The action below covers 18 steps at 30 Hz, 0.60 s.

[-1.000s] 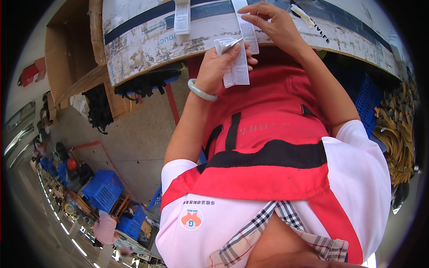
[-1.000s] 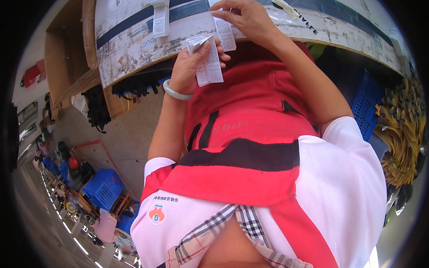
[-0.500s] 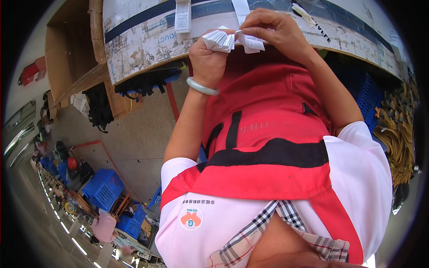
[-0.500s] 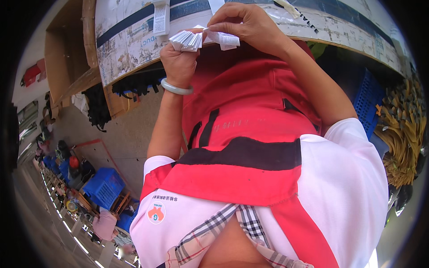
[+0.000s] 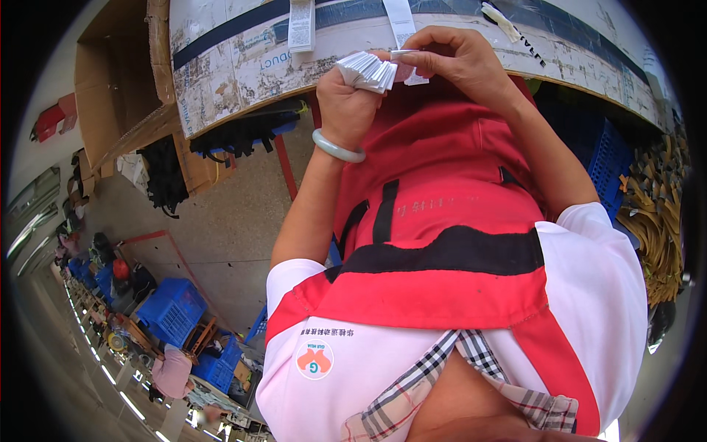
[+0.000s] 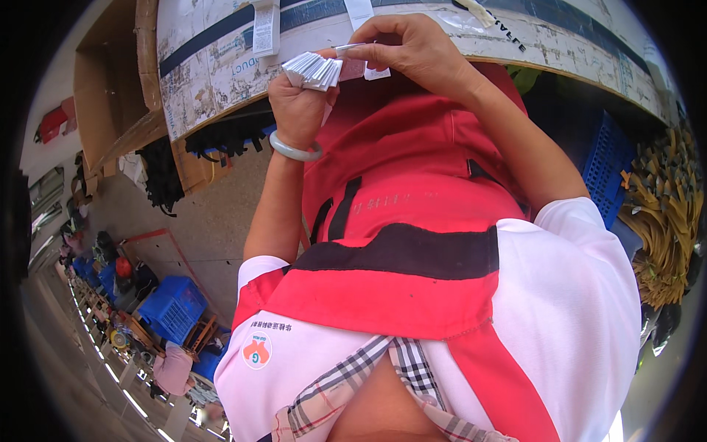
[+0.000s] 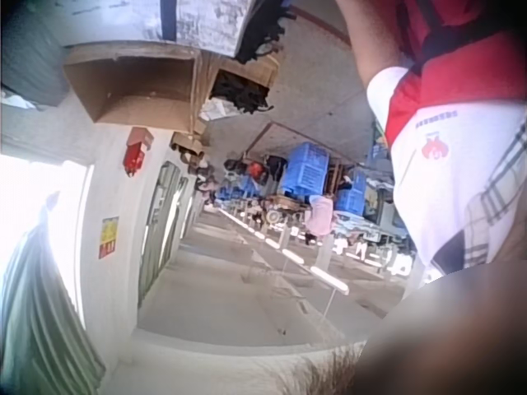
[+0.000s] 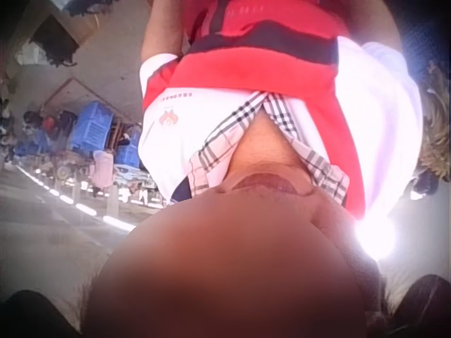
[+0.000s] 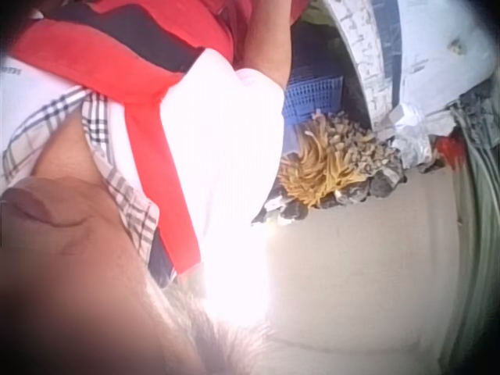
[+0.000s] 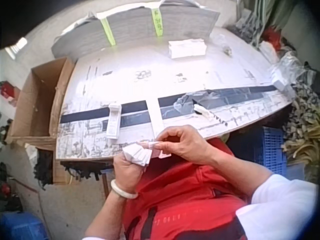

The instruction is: Manually folding and sorting long strips of white clothing labels in a factory environment.

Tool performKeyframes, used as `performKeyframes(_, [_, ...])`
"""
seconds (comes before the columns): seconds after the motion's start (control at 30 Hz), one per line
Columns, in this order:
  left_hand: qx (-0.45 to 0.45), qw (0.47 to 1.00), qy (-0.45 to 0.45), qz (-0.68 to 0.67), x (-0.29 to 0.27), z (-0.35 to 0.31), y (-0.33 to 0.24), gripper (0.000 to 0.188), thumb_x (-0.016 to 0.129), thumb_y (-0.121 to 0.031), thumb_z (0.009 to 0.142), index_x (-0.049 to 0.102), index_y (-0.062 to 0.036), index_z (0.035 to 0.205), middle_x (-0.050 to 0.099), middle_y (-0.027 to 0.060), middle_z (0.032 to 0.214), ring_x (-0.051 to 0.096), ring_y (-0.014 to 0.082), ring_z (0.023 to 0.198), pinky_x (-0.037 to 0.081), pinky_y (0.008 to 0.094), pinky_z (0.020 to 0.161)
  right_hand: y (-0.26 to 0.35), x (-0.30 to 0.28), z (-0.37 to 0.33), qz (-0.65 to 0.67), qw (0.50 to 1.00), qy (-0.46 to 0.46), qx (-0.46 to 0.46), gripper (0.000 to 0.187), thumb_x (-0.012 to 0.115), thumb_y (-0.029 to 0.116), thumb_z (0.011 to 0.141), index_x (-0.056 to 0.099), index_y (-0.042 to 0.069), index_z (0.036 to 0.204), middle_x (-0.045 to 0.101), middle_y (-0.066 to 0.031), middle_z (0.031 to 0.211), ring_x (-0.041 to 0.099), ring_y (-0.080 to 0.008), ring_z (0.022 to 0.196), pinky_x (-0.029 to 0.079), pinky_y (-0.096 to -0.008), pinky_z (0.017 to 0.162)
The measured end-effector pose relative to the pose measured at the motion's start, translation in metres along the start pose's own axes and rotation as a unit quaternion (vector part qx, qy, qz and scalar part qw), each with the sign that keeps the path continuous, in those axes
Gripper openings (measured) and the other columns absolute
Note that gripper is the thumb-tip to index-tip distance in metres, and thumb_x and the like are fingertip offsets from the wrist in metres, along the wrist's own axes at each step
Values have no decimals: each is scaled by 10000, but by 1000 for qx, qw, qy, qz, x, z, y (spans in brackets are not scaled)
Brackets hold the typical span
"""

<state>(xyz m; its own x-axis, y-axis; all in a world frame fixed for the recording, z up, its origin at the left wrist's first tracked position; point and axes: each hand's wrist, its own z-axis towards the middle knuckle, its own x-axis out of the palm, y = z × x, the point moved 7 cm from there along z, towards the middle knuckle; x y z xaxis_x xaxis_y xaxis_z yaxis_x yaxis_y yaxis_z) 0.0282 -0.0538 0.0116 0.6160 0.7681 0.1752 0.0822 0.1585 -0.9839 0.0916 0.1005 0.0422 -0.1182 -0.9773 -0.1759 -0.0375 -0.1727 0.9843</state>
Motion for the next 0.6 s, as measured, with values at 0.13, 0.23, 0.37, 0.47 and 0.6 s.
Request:
performKeyframes(0.13, [11, 999, 8, -29, 1, 0, -1, 168, 614, 18, 885, 684, 27, 1038, 677, 53, 829, 579, 81, 607, 435, 202, 487, -1, 1, -1, 3, 1000, 3, 14, 215, 665, 200, 914, 686, 3, 1000, 637, -18, 782, 587, -76, 701, 504, -208, 651])
performKeyframes(0.23, [3, 998, -7, -61, 3, -1, 0, 167, 618, 12, 883, 686, 25, 1035, 668, 48, 793, 565, 77, 584, 423, 202, 479, -2, 3, -2, 2, 1000, 12, 21, 215, 666, 199, 914, 684, 1, 997, 640, -20, 787, 590, -75, 711, 509, -205, 662])
performKeyframes(0.37, [13, 999, 8, -31, 4, -1, -1, 168, 624, 3, 884, 688, 18, 1038, 657, 40, 749, 546, 73, 554, 403, 203, 467, 2, 4, -4, 5, 1000, -3, -3, 187, 654, 178, 920, 678, 1, 975, 642, -22, 797, 598, -80, 724, 519, -208, 701])
performKeyframes(0.47, [-33, 998, -5, -59, 6, -3, 3, 146, 637, -29, 890, 692, 10, 1019, 644, 34, 708, 524, 63, 523, 383, 205, 453, -2, 4, -6, 5, 1000, -9, -28, 175, 663, 173, 911, 677, 2, 949, 632, -21, 784, 574, -72, 686, 493, -198, 662])
performKeyframes(0.6, [-181, 976, 14, -124, 11, -8, 16, 157, 654, -140, 899, 670, -5, 977, 655, 40, 756, 577, 85, 596, 422, 199, 475, 3, 15, -11, 109, 975, 137, 134, 172, 677, 171, 892, 680, 4, 930, 616, -17, 757, 534, -59, 640, 444, -185, 607])
